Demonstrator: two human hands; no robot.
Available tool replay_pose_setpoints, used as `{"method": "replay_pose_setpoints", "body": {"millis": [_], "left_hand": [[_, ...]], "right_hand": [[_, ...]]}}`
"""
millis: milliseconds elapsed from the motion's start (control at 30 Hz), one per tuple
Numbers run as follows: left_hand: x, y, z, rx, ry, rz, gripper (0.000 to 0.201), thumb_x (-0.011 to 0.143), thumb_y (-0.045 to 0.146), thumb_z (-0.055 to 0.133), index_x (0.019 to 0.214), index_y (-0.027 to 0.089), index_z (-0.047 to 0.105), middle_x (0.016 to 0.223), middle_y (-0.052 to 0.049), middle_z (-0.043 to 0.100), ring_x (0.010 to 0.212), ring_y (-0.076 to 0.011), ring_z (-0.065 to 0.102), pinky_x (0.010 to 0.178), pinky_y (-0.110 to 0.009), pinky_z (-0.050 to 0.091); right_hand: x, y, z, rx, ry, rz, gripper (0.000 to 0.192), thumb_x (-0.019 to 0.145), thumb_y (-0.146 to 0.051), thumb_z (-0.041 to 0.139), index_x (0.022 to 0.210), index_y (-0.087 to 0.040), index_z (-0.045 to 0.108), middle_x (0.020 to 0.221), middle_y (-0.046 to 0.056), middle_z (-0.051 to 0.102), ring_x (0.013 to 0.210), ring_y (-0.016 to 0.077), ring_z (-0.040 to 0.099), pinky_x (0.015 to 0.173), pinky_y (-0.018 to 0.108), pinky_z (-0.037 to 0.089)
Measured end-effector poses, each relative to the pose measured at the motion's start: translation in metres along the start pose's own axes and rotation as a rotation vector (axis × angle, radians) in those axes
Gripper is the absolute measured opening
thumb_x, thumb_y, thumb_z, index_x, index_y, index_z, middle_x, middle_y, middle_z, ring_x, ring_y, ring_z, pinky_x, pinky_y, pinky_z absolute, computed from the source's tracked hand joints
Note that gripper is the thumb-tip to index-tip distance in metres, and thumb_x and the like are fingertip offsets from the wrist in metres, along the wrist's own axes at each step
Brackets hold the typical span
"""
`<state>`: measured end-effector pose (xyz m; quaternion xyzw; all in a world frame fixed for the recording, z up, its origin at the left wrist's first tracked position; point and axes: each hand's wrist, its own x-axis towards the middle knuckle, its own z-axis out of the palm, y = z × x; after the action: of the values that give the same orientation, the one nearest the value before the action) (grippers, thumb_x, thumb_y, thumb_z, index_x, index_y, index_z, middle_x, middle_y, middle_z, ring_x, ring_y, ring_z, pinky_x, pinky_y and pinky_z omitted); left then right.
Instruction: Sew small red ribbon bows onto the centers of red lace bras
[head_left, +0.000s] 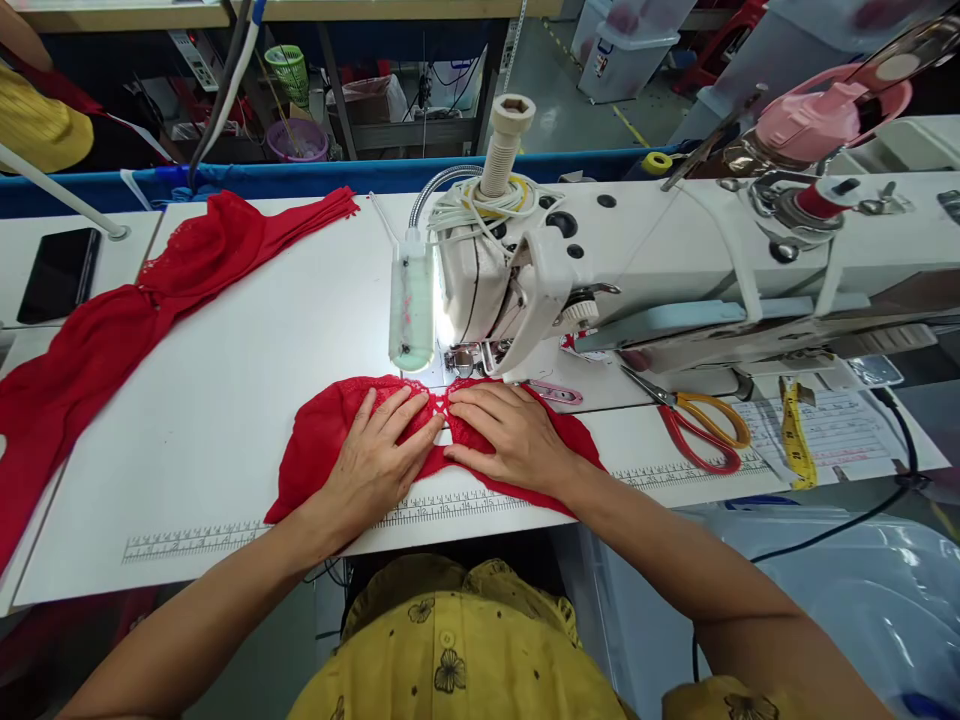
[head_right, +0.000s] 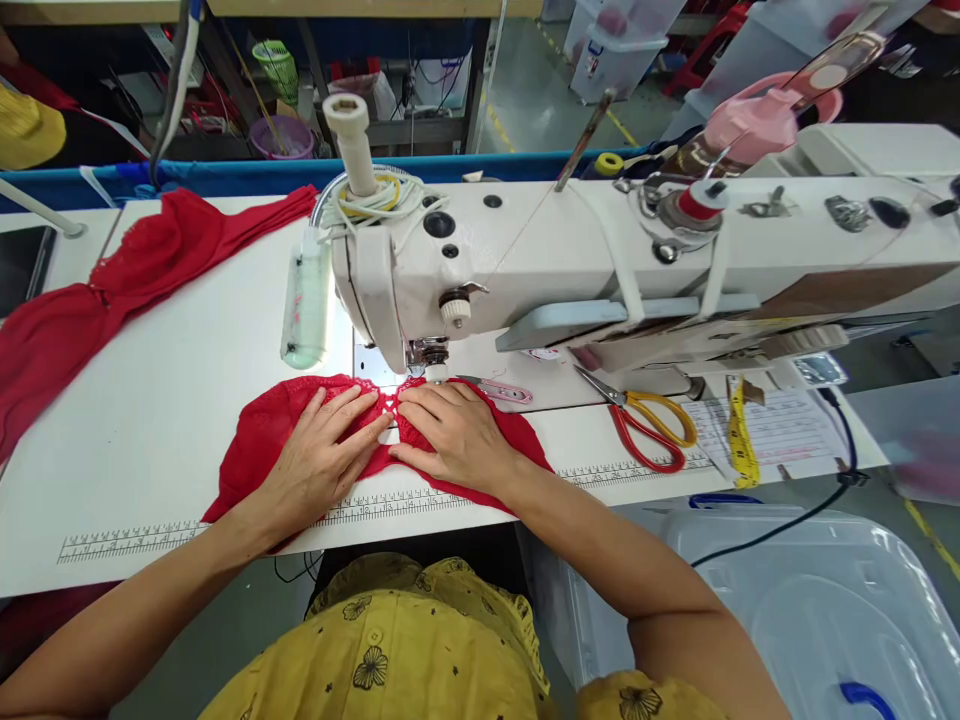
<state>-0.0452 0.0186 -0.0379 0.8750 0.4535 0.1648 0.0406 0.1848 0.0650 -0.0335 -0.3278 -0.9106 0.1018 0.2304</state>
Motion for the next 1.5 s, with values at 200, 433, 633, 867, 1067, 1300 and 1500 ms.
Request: {"method": "replay_pose_setpoints", "body": {"millis": [200,433,633,867,1067,1300,1500], "left_hand": [[-0.002,0.006,-0.015,0.006,-0.07,-0.032,0.038,0.1,0.023,0.046,0.136,0.019,0.058,0.146,-0.018,0.052,0.138,-0.0344,0.045,0.109,-0.063,0.04],[0.005,0.004,-0.058,-0.021,-0.068,-0.051,0.027,0.099,0.024,0.045,0.115,0.019,0.067,0.126,-0.013,0.065,0.119,-0.0293,0.058,0.105,-0.056,0.044],[0.034,-0.011,-0.049,-0.029,-0.087,-0.076,0.02,0.099,0.027,0.049,0.11,0.017,0.063,0.107,-0.009,0.069,0.102,-0.0249,0.062,0.099,-0.046,0.045],[0.059,-0.013,-0.03,0.063,-0.245,-0.122,0.041,0.087,0.049,0.067,0.11,0.015,0.06,0.098,-0.011,0.066,0.094,-0.03,0.059,0.082,-0.043,0.044],[0.046,0.004,-0.039,0.055,0.052,-0.108,0.01,0.091,0.022,0.059,0.081,0.02,0.061,0.079,-0.003,0.062,0.081,-0.0219,0.056,0.091,-0.046,0.038],[0.009,0.009,-0.04,-0.015,0.669,-0.086,0.014,0.087,0.012,0.056,0.088,0.024,0.062,0.084,0.001,0.062,0.084,-0.0173,0.059,0.109,-0.05,0.032],[-0.006,0.003,-0.032,-0.089,0.703,-0.075,0.016,0.086,0.01,0.056,0.087,0.024,0.063,0.088,0.0,0.064,0.087,-0.0169,0.061,0.108,-0.051,0.037]], "right_hand": [[0.003,0.0,-0.016,0.058,-0.06,-0.07,0.028,0.097,-0.036,0.057,0.117,-0.02,0.066,0.124,0.011,0.067,0.116,0.0252,0.06,0.099,0.044,0.05],[-0.003,-0.005,-0.037,-0.097,-0.007,0.056,0.022,0.1,-0.022,0.048,0.11,-0.019,0.068,0.116,0.008,0.07,0.103,0.0242,0.062,0.09,0.042,0.048],[0.003,0.0,-0.023,-0.329,0.002,0.094,0.026,0.1,-0.02,0.046,0.119,-0.016,0.065,0.113,0.011,0.071,0.101,0.0282,0.059,0.089,0.046,0.041],[0.016,0.002,-0.018,-0.416,-0.14,0.125,0.017,0.097,-0.023,0.052,0.097,-0.016,0.067,0.093,0.011,0.068,0.095,0.0304,0.057,0.088,0.047,0.039],[0.01,-0.062,-0.053,-0.351,-0.054,0.171,0.016,0.098,-0.024,0.047,0.092,-0.017,0.059,0.084,0.008,0.065,0.072,0.0208,0.057,0.059,0.032,0.035],[0.001,-0.087,-0.048,0.114,0.173,0.022,0.009,0.099,-0.024,0.051,0.102,-0.02,0.058,0.093,0.004,0.067,0.086,0.0171,0.062,0.077,0.03,0.047],[0.01,-0.071,-0.006,0.243,0.297,0.026,0.023,0.094,-0.019,0.057,0.117,-0.019,0.055,0.108,0.01,0.063,0.102,0.0222,0.059,0.089,0.036,0.05]]}}
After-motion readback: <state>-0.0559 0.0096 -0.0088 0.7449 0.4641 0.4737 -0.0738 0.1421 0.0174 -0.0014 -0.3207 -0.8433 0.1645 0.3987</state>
